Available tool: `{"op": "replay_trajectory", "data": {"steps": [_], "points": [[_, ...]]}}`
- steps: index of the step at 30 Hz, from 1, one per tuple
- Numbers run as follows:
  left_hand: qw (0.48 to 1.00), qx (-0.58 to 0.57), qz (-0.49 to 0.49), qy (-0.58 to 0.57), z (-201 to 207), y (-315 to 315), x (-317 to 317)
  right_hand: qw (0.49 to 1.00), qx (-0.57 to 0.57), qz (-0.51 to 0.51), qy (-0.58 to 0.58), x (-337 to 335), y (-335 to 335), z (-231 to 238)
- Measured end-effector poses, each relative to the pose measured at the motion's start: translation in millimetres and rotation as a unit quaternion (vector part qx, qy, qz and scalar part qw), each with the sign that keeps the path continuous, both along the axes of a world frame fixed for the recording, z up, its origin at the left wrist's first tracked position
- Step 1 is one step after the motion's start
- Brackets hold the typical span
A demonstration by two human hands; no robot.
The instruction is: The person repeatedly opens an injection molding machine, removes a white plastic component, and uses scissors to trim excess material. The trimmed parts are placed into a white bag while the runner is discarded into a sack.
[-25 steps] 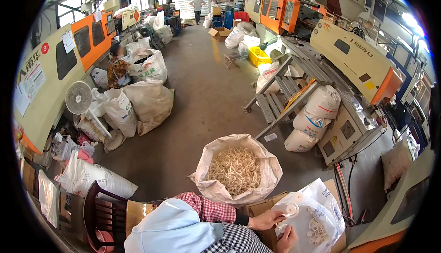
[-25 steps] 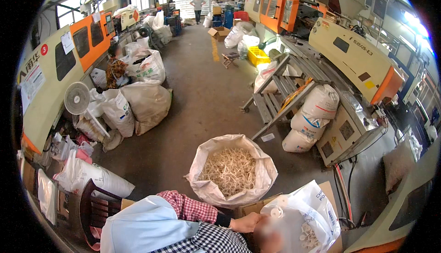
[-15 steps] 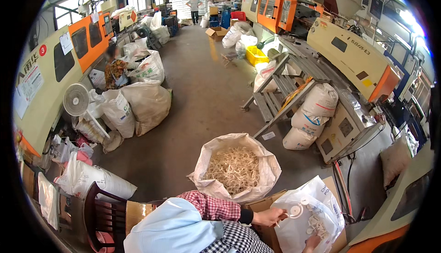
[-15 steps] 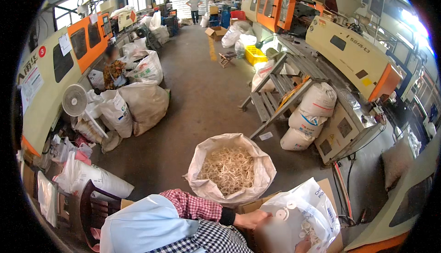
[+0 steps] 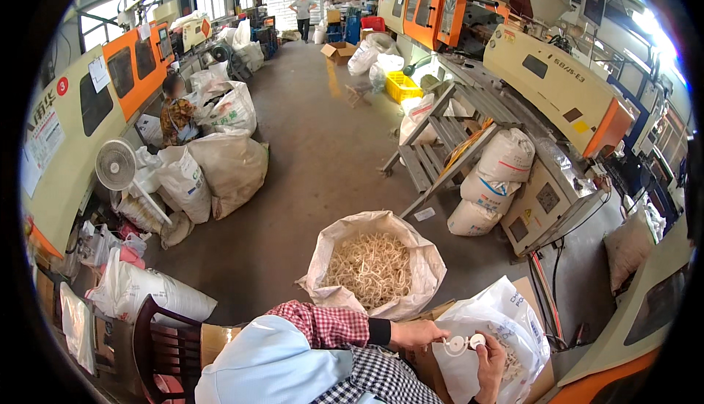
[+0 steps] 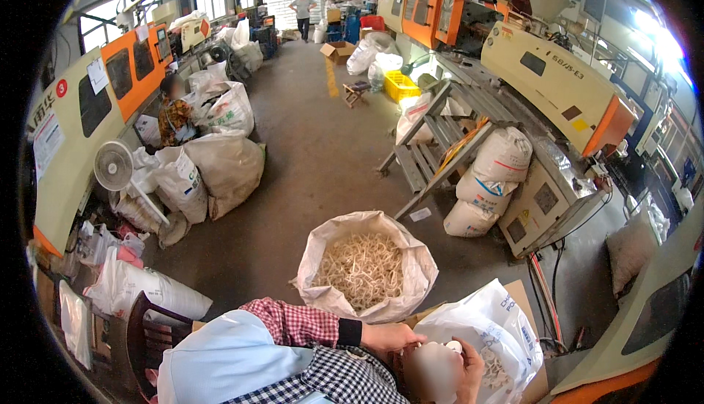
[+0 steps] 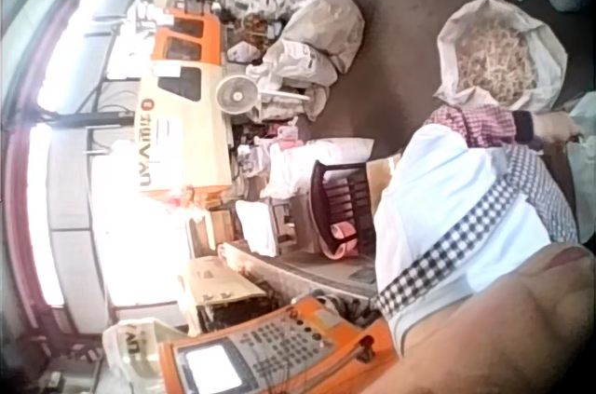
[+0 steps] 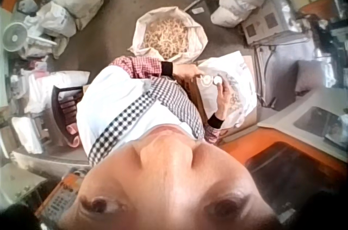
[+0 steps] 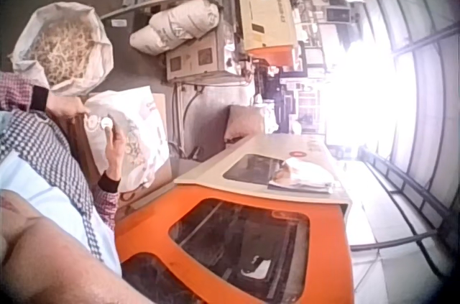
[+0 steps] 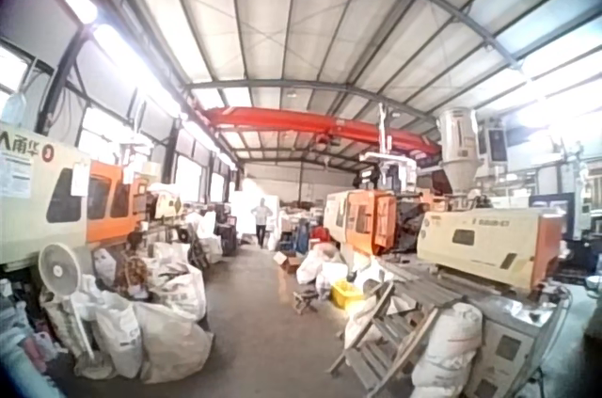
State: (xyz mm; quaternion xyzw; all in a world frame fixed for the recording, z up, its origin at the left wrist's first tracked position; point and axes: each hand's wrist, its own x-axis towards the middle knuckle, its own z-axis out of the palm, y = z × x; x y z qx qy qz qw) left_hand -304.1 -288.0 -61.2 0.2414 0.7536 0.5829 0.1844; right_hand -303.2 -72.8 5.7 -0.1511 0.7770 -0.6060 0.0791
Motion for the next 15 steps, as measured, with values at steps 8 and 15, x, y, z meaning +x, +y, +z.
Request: {"op": "replay_trajectory", "data": {"steps": [8, 15], "points": [[0.935, -0.067, 0.246, 0.246, -29.1, -4.8, 5.0, 0.954, 0.161, -0.143, 0.21, 5.2, -20.0, -19.4], [0.822, 0.238, 0.078, -0.512, -4.8, -4.8, 17.2, 0.951, 0.133, -0.164, 0.224, 23.7, -54.7, -30.2]]}}
